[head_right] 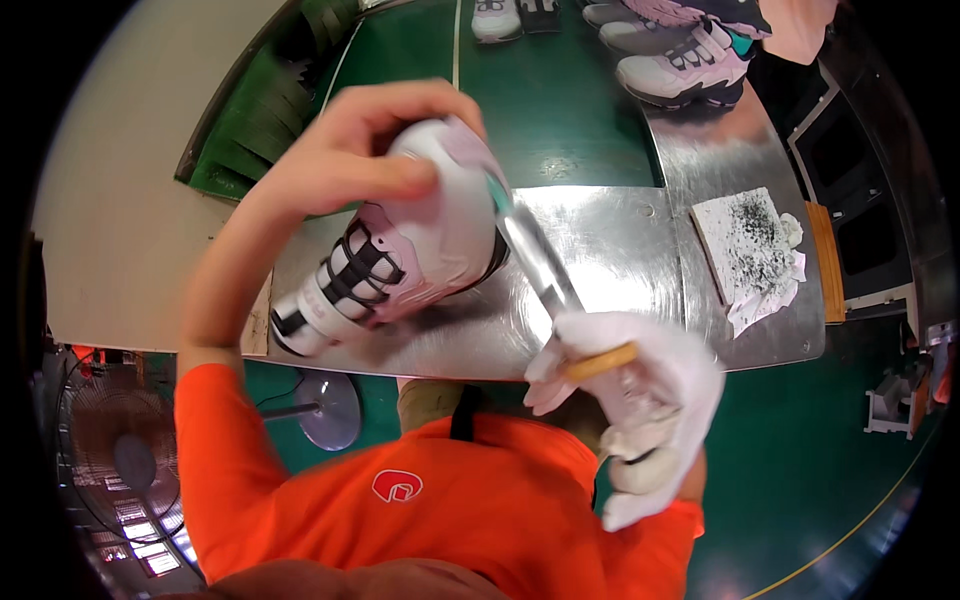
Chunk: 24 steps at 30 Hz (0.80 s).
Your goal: The person injects a liquid substance into the seams of white and pink sneakers using a syringe. They handle the shoes one at a time, rotating them to access different areas, and place them on a metal table after treatment.
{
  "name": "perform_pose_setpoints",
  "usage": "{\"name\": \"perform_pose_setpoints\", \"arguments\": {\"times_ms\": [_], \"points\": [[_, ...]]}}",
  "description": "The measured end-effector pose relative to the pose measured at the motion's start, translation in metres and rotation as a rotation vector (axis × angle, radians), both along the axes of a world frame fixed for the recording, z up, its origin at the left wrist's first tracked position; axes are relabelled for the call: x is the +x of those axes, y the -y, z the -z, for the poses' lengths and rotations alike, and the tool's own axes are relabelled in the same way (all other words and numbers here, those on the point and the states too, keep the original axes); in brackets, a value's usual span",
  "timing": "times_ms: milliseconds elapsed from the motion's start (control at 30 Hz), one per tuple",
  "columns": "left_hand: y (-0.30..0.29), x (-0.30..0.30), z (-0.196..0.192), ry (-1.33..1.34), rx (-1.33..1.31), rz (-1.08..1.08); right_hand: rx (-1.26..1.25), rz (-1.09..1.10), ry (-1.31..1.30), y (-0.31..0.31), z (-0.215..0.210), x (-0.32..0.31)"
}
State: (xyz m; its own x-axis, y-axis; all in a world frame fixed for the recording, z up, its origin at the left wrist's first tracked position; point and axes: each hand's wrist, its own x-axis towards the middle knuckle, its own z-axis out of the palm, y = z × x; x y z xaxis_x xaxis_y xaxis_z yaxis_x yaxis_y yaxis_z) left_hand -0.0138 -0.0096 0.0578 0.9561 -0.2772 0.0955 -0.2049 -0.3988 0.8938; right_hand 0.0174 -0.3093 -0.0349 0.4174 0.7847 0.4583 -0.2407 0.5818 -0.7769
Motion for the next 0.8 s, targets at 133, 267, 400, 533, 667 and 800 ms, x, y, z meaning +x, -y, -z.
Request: {"name": "perform_pose_setpoints", "arguments": {"times_ms": [133,267,400,533,667,800], "points": [[-0.013,-0.046,0.011,0.243,-0.231,-0.229,-0.229,0.017,0.096,-0.027,-0.067,0.016],[-0.026,-0.068,0.041,0.452,-0.370,-0.362,-0.322,-0.011,0.127,-0.074,-0.091,0.011],[-0.040,-0.075,0.058,0.487,-0.421,-0.465,-0.494,-0.023,0.208,-0.099,-0.105,0.013],[-0.055,-0.078,0.077,0.474,-0.506,-0.555,-0.561,0.029,0.186,-0.119,-0.094,0.018],[-0.067,-0.078,0.096,0.475,-0.604,-0.645,-0.549,-0.076,0.107,-0.142,-0.076,0.029],[-0.075,-0.076,0.109,0.416,-0.734,-0.707,-0.457,-0.157,0.079,-0.150,-0.059,0.042]]}}
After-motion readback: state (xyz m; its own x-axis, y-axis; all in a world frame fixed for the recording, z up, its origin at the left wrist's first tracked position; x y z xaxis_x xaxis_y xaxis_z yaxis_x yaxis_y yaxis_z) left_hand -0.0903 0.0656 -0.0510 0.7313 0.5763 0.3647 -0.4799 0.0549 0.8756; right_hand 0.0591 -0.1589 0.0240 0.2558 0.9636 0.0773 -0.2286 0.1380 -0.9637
